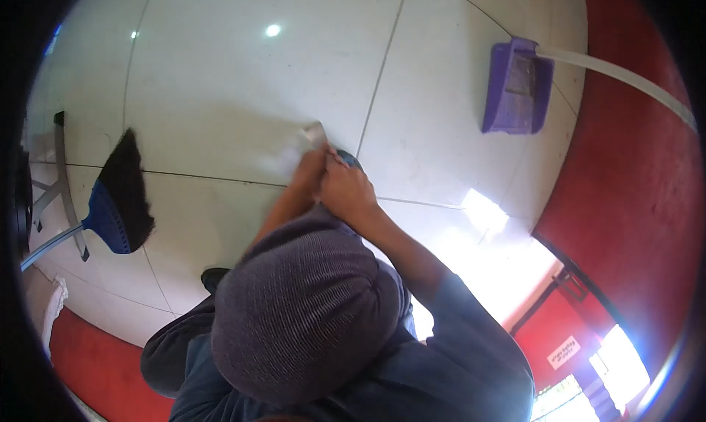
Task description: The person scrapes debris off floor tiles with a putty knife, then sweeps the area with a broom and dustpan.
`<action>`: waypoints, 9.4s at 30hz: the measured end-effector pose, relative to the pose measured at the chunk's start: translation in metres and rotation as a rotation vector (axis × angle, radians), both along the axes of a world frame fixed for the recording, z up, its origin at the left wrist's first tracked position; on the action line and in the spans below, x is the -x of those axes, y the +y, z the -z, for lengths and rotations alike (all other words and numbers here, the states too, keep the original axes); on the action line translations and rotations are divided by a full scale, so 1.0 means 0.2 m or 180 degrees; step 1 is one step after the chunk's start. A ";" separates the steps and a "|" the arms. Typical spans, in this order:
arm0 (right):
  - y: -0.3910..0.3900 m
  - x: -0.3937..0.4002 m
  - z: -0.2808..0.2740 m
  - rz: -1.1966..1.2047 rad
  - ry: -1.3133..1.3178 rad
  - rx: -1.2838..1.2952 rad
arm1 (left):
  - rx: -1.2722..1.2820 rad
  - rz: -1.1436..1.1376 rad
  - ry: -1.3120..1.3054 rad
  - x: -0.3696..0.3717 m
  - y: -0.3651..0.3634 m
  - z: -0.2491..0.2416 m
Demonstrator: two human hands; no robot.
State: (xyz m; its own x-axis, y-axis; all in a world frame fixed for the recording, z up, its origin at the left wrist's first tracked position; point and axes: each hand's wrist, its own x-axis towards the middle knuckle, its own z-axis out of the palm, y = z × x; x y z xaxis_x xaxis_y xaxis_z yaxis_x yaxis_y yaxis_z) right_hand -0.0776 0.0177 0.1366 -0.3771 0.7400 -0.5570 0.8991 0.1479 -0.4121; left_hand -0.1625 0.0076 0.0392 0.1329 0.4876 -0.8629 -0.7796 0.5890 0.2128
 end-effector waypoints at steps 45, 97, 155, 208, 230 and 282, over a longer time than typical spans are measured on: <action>0.63 -0.06 0.03 0.0847 -0.0078 -0.0505 | -0.1234 0.0091 -0.0071 -0.15 0.62 0.15; 1.12 -0.04 0.06 -0.0119 -0.0175 -0.0641 | -0.3193 0.1972 0.5248 0.50 -0.33 0.21; -0.56 3.87 -3.14 -0.1941 0.1784 -0.0978 | 0.1644 -0.1367 0.4391 3.23 -1.09 -2.55; -1.26 -1.81 -2.84 0.5049 0.1794 0.2266 | -0.4354 0.2929 0.4059 -2.12 2.40 -2.25; -0.21 -1.51 -2.81 0.1356 0.0057 0.0939 | -0.1537 0.0157 0.5590 1.16 -0.31 -3.50; 0.98 1.14 -2.07 -0.2195 -0.1407 0.0182 | 0.1313 -0.1496 0.5195 2.05 -1.13 -2.95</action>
